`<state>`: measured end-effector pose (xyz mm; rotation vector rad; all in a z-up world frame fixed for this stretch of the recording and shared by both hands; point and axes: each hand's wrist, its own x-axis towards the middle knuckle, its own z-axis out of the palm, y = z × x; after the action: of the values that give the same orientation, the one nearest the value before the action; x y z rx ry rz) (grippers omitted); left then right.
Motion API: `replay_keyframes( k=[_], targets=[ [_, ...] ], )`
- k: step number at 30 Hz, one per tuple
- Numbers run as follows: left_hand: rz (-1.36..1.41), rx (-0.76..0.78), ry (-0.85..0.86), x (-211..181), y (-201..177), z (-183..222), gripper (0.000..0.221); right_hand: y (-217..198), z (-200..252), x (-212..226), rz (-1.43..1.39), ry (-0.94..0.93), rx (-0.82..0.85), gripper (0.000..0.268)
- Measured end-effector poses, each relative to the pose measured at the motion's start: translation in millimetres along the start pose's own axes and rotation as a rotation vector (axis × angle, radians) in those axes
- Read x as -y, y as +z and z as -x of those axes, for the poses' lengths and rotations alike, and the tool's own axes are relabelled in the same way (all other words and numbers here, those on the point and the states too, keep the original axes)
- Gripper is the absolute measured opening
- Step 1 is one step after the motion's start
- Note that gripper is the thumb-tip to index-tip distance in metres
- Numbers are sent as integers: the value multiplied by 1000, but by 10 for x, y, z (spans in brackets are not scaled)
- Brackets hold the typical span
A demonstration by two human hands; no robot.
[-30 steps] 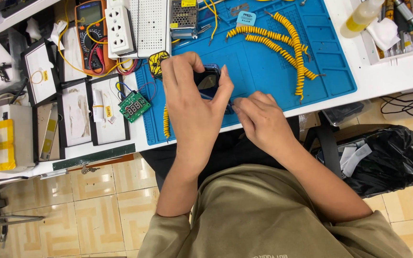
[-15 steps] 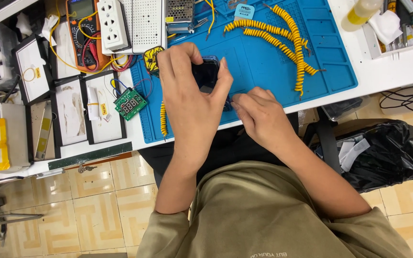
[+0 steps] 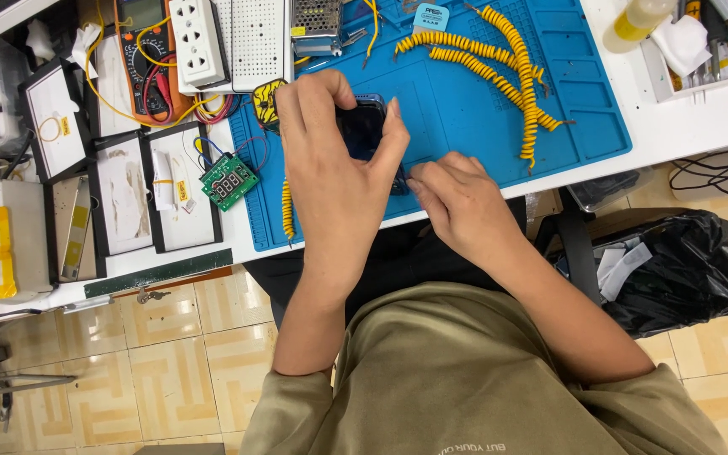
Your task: Removing the back panel of a smartphone using solvent and a thin plastic prying tool on a repair bench.
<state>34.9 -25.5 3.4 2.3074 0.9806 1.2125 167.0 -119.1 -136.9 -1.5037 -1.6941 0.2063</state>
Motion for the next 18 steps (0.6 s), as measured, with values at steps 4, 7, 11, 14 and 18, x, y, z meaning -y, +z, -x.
replay_keyframes(
  k=[4,7,11,14,18],
  targets=[
    [-17,51,10,40,-109,1,33,11,-35,82,36,-11,-53,12],
    [-32,59,82,23,-141,23,36,80,-50,113,3,-57,-99,9],
    [-4,92,76,-35,-116,114,32,-98,-122,192,-55,-57,-165,9],
    [-26,87,94,-39,-156,150,35,-357,-236,321,33,-9,-209,8],
    [152,103,6,96,-148,256,39,-696,-410,490,36,6,-141,5]
  ],
)
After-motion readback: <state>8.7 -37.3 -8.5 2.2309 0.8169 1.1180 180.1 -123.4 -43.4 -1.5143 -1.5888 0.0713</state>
